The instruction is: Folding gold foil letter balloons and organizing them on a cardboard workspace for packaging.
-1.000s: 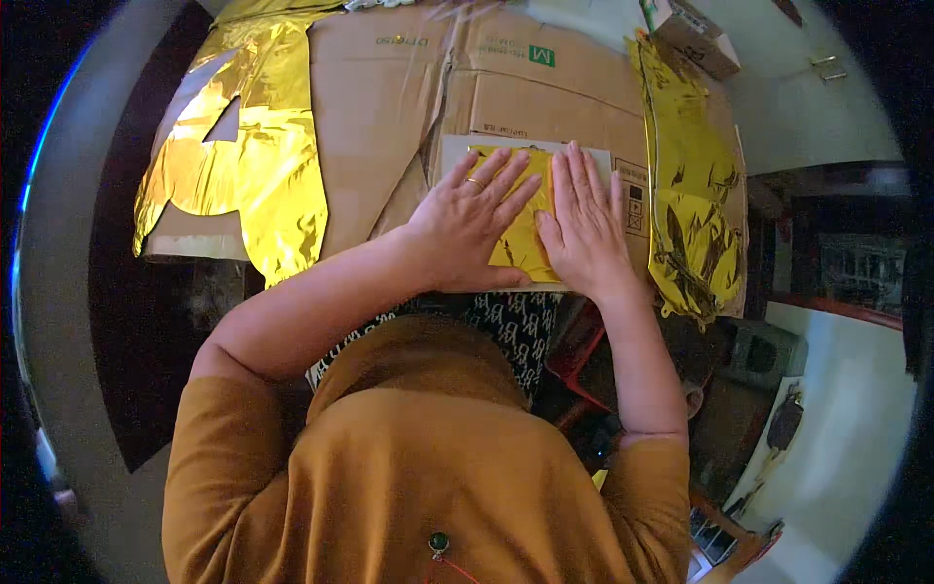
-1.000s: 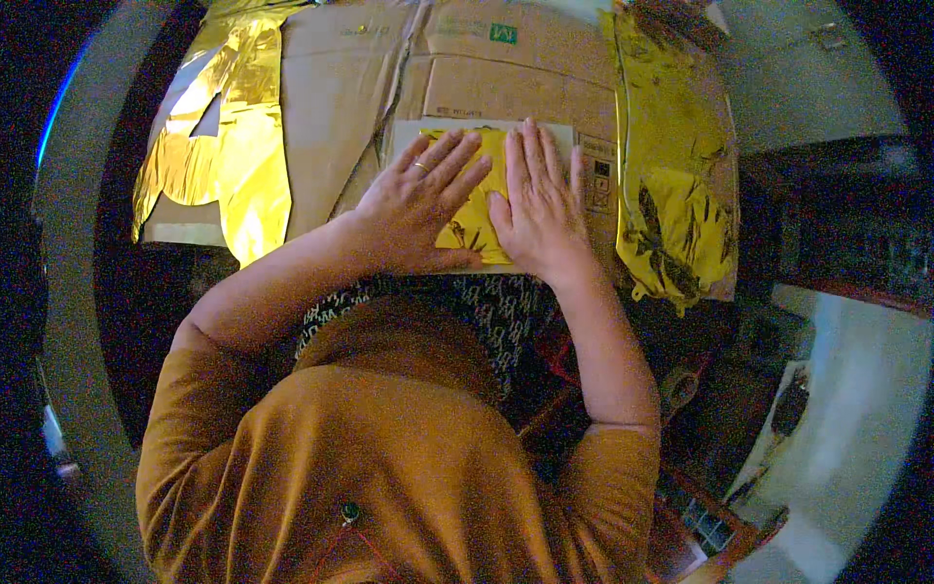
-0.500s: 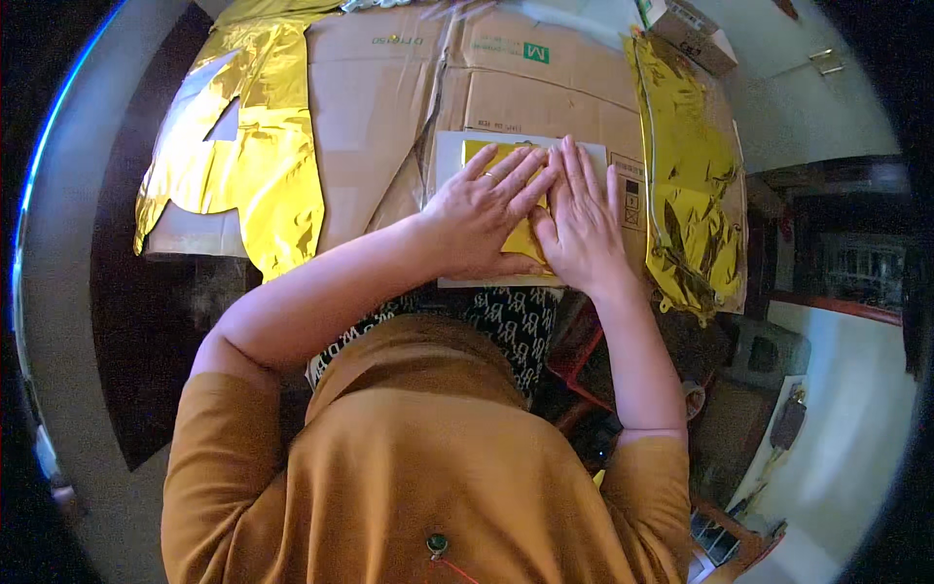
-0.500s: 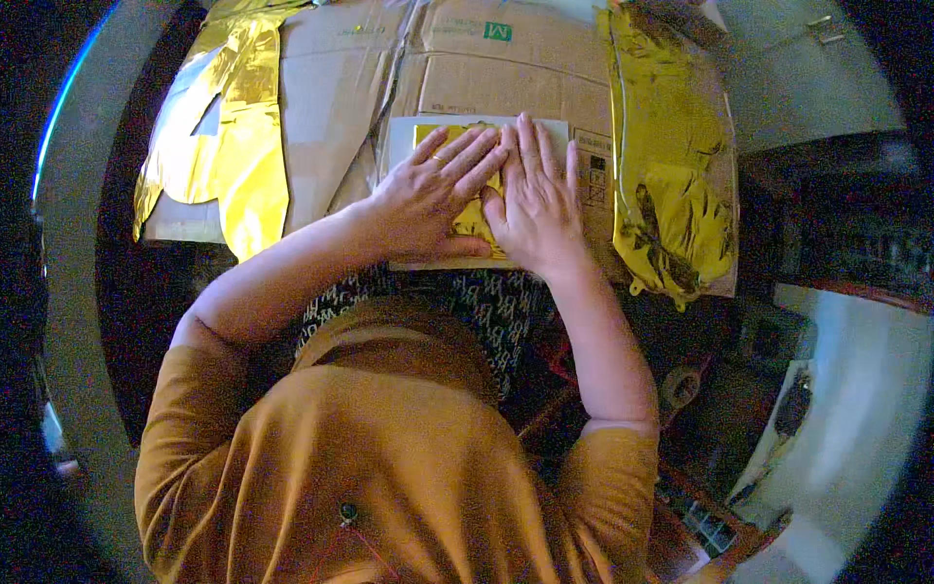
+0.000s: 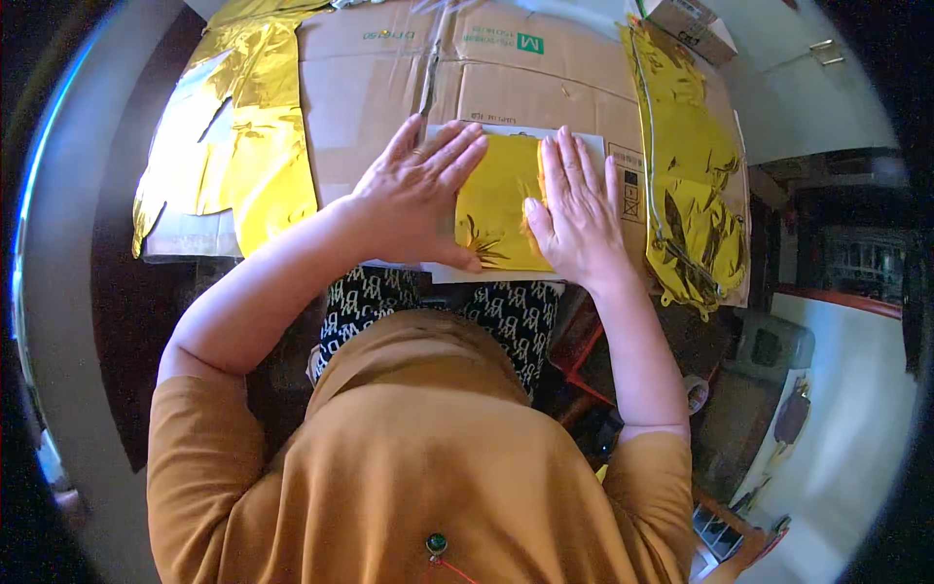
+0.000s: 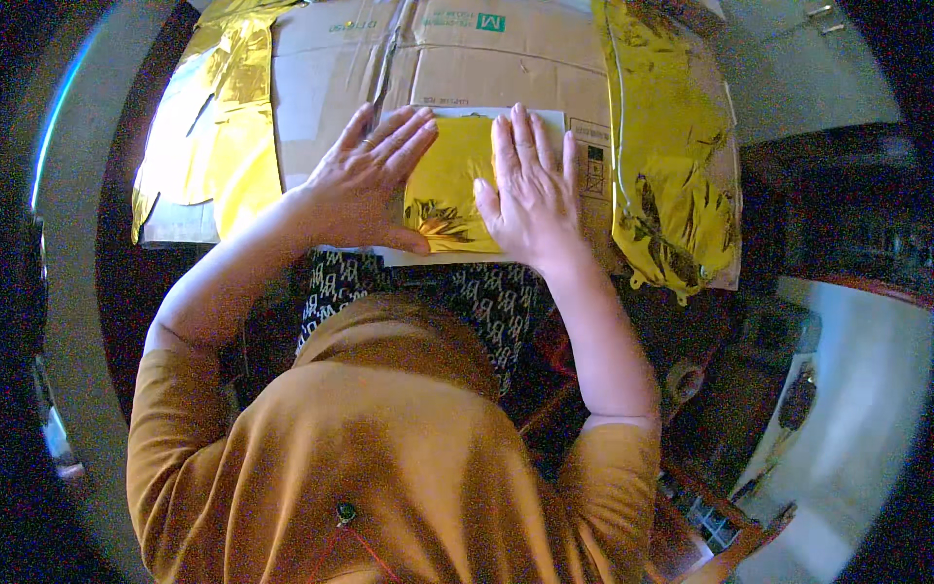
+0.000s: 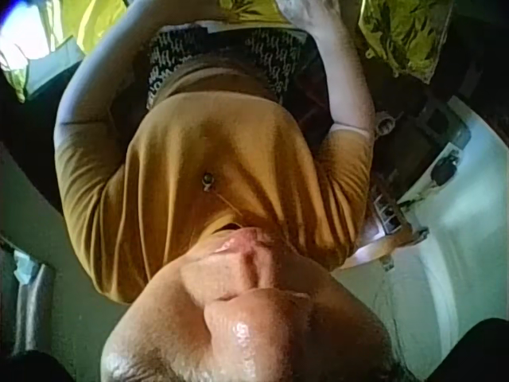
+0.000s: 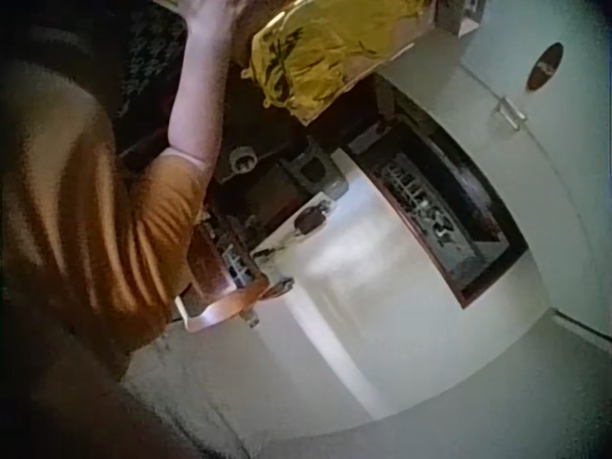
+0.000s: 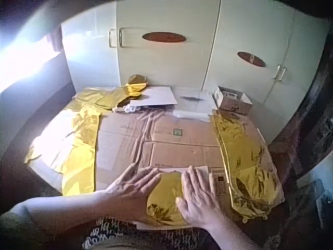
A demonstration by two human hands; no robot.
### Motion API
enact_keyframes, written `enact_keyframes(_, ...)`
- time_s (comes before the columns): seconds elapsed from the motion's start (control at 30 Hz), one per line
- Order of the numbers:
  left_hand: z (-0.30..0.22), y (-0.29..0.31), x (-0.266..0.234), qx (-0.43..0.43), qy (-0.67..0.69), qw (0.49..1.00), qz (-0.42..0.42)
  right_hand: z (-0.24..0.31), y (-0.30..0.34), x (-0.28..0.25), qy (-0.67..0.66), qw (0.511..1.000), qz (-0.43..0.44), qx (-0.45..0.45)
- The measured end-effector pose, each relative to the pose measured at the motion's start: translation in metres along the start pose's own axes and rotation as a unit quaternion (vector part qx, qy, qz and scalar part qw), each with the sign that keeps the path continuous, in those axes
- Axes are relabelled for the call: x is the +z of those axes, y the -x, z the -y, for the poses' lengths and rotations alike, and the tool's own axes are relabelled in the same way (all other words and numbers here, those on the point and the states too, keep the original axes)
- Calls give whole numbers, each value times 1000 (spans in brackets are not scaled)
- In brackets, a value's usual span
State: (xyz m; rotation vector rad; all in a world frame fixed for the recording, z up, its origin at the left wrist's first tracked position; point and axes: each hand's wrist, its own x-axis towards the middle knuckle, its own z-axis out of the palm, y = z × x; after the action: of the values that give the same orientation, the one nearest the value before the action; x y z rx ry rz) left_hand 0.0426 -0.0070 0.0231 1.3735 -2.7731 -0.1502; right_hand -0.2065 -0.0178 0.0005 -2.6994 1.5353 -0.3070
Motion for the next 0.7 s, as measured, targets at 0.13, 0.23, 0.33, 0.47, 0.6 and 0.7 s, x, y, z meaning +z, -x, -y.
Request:
enact_keyframes(0.13,7,12,2,-19,10,1000,-5,-2,0,3,6,1000,-22,-13)
enact_keyframes(0.23,10,18,-8,-56,43,998,-1,-4,1,5,6,999,-30,-16)
enact_keyframes(0.33,10,26,-8,-80,49,994,-50,-3,1,8,14,1000,-23,-16)
enact_keyframes(0.47,-34,-2,-13,-19,96,985,-145,-5,0,9,21,1000,-14,-8)
enact_keyframes(0.6,-48,-25,30,-21,66,977,-202,-11,1,4,-43,999,-14,-19)
enact_keyframes(0.7,-44,-26,43,-58,52,982,-171,-20,-1,-10,-287,957,-30,38)
